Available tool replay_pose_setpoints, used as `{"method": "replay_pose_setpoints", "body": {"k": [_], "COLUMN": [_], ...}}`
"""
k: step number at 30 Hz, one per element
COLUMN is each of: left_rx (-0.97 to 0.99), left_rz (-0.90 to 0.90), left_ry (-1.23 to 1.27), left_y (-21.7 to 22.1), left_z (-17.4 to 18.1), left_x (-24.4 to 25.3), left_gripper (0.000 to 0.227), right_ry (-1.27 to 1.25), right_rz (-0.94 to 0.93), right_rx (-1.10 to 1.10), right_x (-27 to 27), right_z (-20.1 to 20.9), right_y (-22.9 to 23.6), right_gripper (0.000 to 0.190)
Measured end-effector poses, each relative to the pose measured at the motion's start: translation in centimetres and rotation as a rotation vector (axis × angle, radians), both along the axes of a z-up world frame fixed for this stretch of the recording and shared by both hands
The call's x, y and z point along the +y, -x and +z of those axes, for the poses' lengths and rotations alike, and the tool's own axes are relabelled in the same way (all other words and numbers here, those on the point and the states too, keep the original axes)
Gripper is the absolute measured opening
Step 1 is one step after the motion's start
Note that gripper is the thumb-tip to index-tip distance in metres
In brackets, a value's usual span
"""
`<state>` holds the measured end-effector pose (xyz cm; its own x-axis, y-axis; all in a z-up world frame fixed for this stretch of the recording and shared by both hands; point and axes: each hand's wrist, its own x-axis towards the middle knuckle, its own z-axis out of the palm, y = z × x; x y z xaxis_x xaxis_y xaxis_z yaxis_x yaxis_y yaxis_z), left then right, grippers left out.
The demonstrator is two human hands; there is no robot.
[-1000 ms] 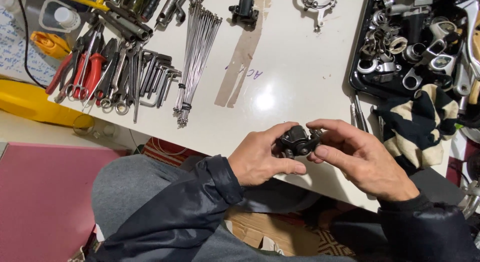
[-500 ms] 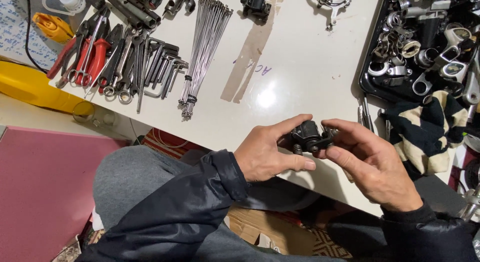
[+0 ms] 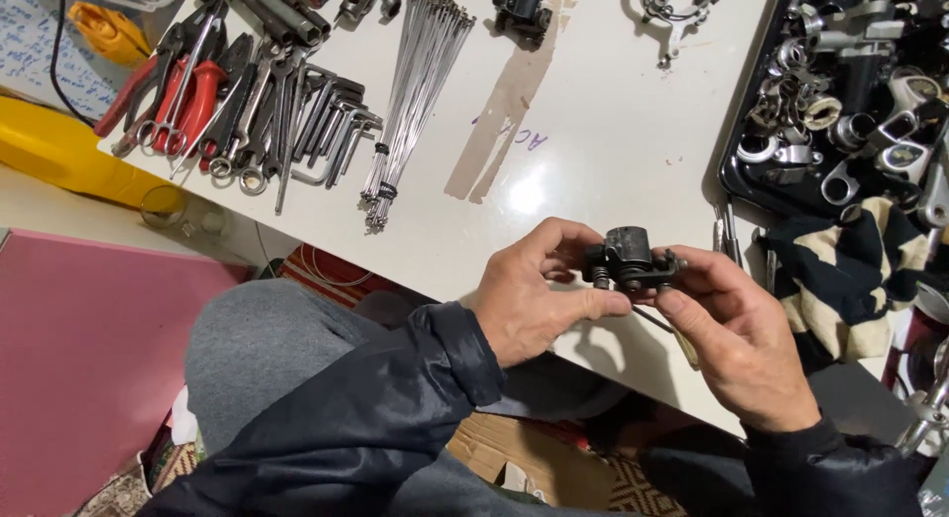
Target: Assembling a bicycle disc brake caliper by hand-threading screws and aligning internal components on a workbench.
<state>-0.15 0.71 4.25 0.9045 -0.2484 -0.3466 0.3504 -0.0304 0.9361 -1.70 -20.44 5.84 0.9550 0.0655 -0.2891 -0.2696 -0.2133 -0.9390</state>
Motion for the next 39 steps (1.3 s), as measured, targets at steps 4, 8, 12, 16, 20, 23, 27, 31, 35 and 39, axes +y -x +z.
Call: {"method": "replay_pose_setpoints", "body": {"k": [4, 8, 12, 16, 20, 23, 27, 31, 35, 39], "left_rx": [0.032, -0.032, -0.075, -0.193, -0.455, -0.506, -0.534, -0.604, -0.677, -0.638], "left_rz": [0.075, 0.139, 0.093, 0.177, 0.262, 0.245, 0.241, 0.218, 0.102, 0.123], "left_ry": [-0.003, 0.041, 0.046, 0.045, -0.103, -0.075, -0.022, -0.013, -0.034, -0.013], "left_y": [0.3, 0.4, 0.3, 0.5, 0.7, 0.9, 0.9, 1.2, 1.2, 1.3], "left_z": [-0.4, -1.6, -1.1, -2.7, -4.0, -3.6, -3.5, -4.2, -5.0, -4.6], "left_x": [-0.5, -0.9, -0.5, -1.4, -1.7, -1.4, -1.4, -1.4, -1.6, -1.5], "left_gripper": [0.046, 0.037, 0.033, 0.034, 0.047, 0.045, 0.042, 0.041, 0.045, 0.041], "right_ry": [0.01, -0.018, 0.082, -0.064, -0.072, 0.138, 0.651, 0.747, 0.841, 0.835], "right_rz": [-0.013, -0.008, 0.038, -0.043, -0.037, 0.048, 0.164, 0.166, 0.118, 0.11], "right_rx": [-0.006, -0.046, -0.11, -0.017, -0.047, -0.15, -0.561, -0.746, -0.707, -0.722], "right_x": [0.4, 0.6, 0.7, 0.1, 0.2, 1.0, 0.8, 0.8, -0.1, 0.3], "right_z": [-0.1, -0.7, -0.5, -1.3, -1.6, -1.2, -1.3, -2.2, -3.1, -2.7], "right_y": [0.2, 0.3, 0.3, 0.0, 0.1, 0.4, 0.7, 1.0, 1.1, 1.2], "right_gripper": [0.042, 0.038, 0.037, 0.041, 0.047, 0.047, 0.041, 0.037, 0.04, 0.041]}}
